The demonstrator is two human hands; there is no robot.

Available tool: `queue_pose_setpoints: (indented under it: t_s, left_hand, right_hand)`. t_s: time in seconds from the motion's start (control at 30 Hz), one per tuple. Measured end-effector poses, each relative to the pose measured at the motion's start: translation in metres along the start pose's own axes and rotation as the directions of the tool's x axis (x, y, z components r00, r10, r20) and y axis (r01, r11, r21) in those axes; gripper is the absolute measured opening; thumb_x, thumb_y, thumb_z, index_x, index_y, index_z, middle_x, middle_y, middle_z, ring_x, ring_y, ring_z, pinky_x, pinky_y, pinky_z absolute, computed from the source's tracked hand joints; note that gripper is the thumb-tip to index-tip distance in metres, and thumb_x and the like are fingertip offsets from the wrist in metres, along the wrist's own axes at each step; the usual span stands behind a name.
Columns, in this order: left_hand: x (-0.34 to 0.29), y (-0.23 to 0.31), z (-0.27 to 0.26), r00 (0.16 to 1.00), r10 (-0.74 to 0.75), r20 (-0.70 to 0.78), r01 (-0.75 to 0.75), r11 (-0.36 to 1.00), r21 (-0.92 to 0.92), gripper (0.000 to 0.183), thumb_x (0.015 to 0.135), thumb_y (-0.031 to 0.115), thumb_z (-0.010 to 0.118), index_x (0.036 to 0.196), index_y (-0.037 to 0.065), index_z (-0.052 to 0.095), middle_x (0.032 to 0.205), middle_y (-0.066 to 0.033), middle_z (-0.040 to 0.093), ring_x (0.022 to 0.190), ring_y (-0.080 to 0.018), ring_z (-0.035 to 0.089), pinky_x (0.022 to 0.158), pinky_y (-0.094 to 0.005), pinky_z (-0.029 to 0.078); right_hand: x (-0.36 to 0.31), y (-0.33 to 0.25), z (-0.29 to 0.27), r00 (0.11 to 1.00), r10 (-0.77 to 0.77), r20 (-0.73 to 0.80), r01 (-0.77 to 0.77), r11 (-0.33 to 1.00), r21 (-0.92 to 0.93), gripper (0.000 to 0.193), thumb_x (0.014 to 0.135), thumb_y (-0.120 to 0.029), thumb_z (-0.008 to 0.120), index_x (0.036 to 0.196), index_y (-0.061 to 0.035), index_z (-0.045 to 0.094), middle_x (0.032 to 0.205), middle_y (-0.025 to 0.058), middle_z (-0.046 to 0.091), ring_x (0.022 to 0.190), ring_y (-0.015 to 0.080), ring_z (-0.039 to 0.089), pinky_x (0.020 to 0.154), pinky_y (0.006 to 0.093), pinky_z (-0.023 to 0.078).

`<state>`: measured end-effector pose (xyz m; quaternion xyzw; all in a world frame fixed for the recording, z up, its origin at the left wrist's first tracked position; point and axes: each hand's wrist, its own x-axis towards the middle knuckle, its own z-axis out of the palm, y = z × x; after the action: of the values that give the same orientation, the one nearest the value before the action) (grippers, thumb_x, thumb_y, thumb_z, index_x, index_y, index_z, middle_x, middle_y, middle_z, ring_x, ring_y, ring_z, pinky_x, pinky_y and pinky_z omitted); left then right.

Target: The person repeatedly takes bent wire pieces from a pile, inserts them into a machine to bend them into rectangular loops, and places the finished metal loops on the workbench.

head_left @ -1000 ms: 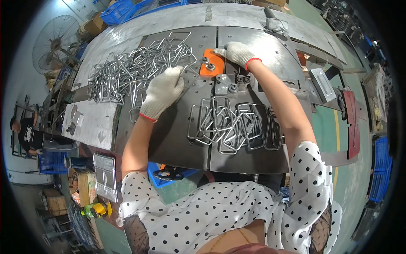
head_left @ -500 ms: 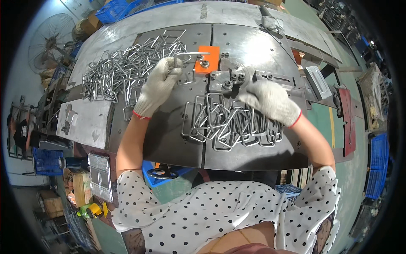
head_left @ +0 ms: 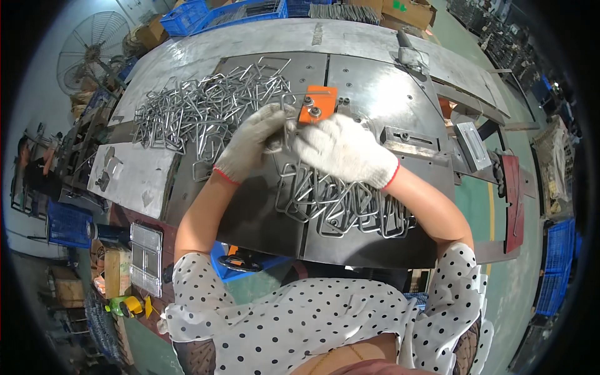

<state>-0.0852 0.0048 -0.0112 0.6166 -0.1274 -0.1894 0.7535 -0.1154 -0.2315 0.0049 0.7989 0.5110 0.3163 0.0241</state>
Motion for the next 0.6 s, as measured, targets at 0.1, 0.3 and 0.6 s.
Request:
queue_pose_setpoints:
  t_s: [0.1,0.3,0.6]
  left_hand:
    - [0.000,0.003,-0.023,0.992,0.102,-0.073,-0.090,0.985,0.149,0.033,0.112,0.034,0.052,0.125,0.008,0.067,0.094,0.0048,0.064,0.075,-0.0027,0.052,0.064,-0.0193,0.041]
    - [0.002,0.010,-0.018,0.978,0.142,-0.151,-0.120,0.981,0.150,0.028,0.112,0.031,0.054,0.122,0.009,0.069,0.089,0.0040,0.063,0.070,-0.0035,0.050,0.061,-0.0198,0.038]
    - [0.006,0.004,-0.023,0.986,0.152,-0.069,-0.136,0.971,0.197,0.026,0.111,0.031,0.060,0.118,0.009,0.072,0.086,0.0032,0.066,0.070,-0.0022,0.051,0.061,-0.0192,0.039]
  right_hand:
    - [0.008,0.031,-0.021,0.965,0.259,0.045,-0.263,0.940,0.219,0.036,0.087,-0.014,0.064,0.122,-0.0064,0.063,0.103,0.0129,0.069,0.092,0.0312,0.070,0.080,0.0419,0.057]
    - [-0.031,0.101,0.013,0.563,0.796,0.221,-0.772,0.411,0.485,0.032,0.104,-0.027,0.066,0.125,-0.0035,0.073,0.107,0.0158,0.077,0.093,0.0259,0.072,0.083,0.0341,0.057]
    - [-0.051,0.118,0.064,0.408,0.818,0.406,-0.823,0.137,0.551,0.034,0.107,-0.030,0.064,0.129,-0.0069,0.075,0.096,0.0044,0.076,0.078,0.0097,0.065,0.075,0.0288,0.054]
